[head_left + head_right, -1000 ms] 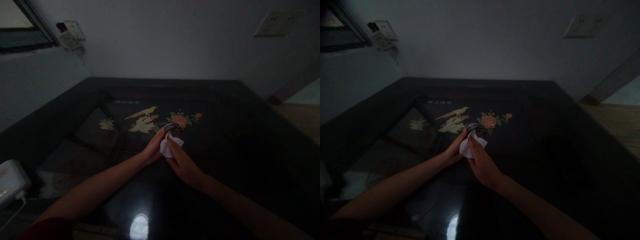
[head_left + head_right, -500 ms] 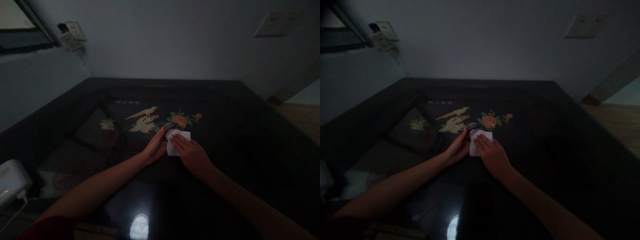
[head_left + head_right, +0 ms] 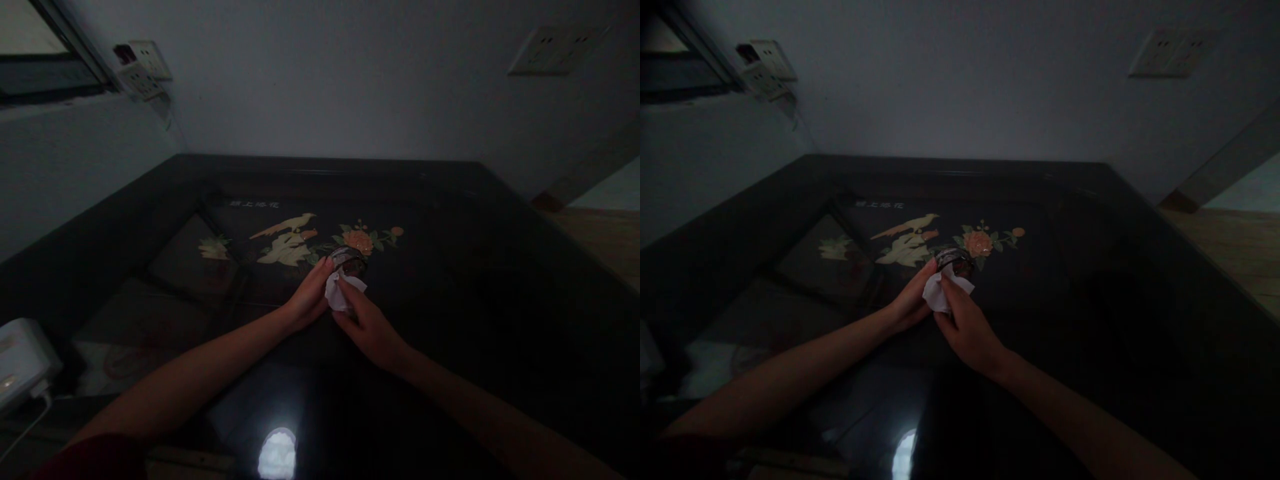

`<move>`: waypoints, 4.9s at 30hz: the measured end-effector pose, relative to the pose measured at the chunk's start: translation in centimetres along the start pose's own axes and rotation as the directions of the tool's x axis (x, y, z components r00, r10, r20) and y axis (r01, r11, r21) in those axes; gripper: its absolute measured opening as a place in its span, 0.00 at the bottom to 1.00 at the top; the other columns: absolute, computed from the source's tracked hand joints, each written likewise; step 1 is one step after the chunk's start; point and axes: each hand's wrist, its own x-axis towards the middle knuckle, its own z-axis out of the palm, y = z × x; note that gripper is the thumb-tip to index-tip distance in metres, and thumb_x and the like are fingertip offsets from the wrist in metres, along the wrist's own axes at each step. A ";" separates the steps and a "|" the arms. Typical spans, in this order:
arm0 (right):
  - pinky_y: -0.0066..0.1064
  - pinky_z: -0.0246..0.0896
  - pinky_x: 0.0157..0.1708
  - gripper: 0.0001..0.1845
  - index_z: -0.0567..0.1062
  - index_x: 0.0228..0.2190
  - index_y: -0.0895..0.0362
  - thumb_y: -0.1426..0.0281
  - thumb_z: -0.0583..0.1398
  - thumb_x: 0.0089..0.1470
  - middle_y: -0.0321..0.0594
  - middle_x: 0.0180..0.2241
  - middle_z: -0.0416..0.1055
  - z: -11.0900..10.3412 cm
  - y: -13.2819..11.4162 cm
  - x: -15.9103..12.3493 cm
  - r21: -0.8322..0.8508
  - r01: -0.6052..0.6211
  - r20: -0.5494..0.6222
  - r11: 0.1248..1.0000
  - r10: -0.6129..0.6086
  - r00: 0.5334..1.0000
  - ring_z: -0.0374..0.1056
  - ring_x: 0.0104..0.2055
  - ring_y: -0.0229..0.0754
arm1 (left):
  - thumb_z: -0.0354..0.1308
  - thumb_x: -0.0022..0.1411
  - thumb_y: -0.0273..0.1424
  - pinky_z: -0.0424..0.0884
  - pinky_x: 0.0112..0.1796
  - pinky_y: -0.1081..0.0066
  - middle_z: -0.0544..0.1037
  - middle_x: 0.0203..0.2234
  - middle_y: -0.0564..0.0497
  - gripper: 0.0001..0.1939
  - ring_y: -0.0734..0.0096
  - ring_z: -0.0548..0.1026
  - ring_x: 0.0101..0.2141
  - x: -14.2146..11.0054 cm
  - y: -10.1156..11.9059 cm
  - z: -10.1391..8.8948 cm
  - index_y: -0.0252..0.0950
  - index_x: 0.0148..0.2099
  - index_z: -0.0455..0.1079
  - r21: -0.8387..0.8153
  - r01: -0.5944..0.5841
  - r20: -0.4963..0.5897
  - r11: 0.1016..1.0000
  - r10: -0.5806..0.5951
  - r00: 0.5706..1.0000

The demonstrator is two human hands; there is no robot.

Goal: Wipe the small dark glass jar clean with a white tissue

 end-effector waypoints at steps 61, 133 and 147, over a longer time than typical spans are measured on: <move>0.60 0.56 0.56 0.25 0.65 0.56 0.68 0.83 0.46 0.58 0.59 0.59 0.62 -1.6 0.1 0.4 -0.750 0.169 0.148 0.640 -0.086 0.985 0.56 0.63 0.56 | 0.51 0.67 0.34 0.67 0.49 0.70 0.77 0.42 0.47 0.12 0.71 0.74 0.41 0.6 -0.5 -0.3 0.34 0.47 0.71 -0.046 -0.045 0.052 0.998 0.047 0.998; 0.41 0.65 0.43 0.19 0.75 0.45 0.59 0.82 0.52 0.57 0.46 0.46 0.77 -4.9 1.6 1.2 -0.672 0.309 0.107 0.673 -0.325 0.940 0.71 0.51 0.48 | 0.64 0.54 0.27 0.66 0.41 0.73 0.76 0.40 0.48 0.18 0.73 0.72 0.38 0.0 0.2 -0.8 0.35 0.49 0.71 -0.018 0.007 0.302 1.000 -0.001 0.953; 0.41 0.68 0.47 0.18 0.74 0.46 0.56 0.77 0.52 0.57 0.45 0.43 0.77 -4.1 -0.3 0.8 -0.334 0.192 -0.100 0.923 -0.237 0.966 0.72 0.46 0.46 | 0.69 0.49 0.39 0.68 0.43 0.70 0.78 0.36 0.47 0.21 0.67 0.74 0.39 -0.1 -0.5 -1.0 0.33 0.43 0.74 0.085 -0.109 0.244 0.990 0.085 0.966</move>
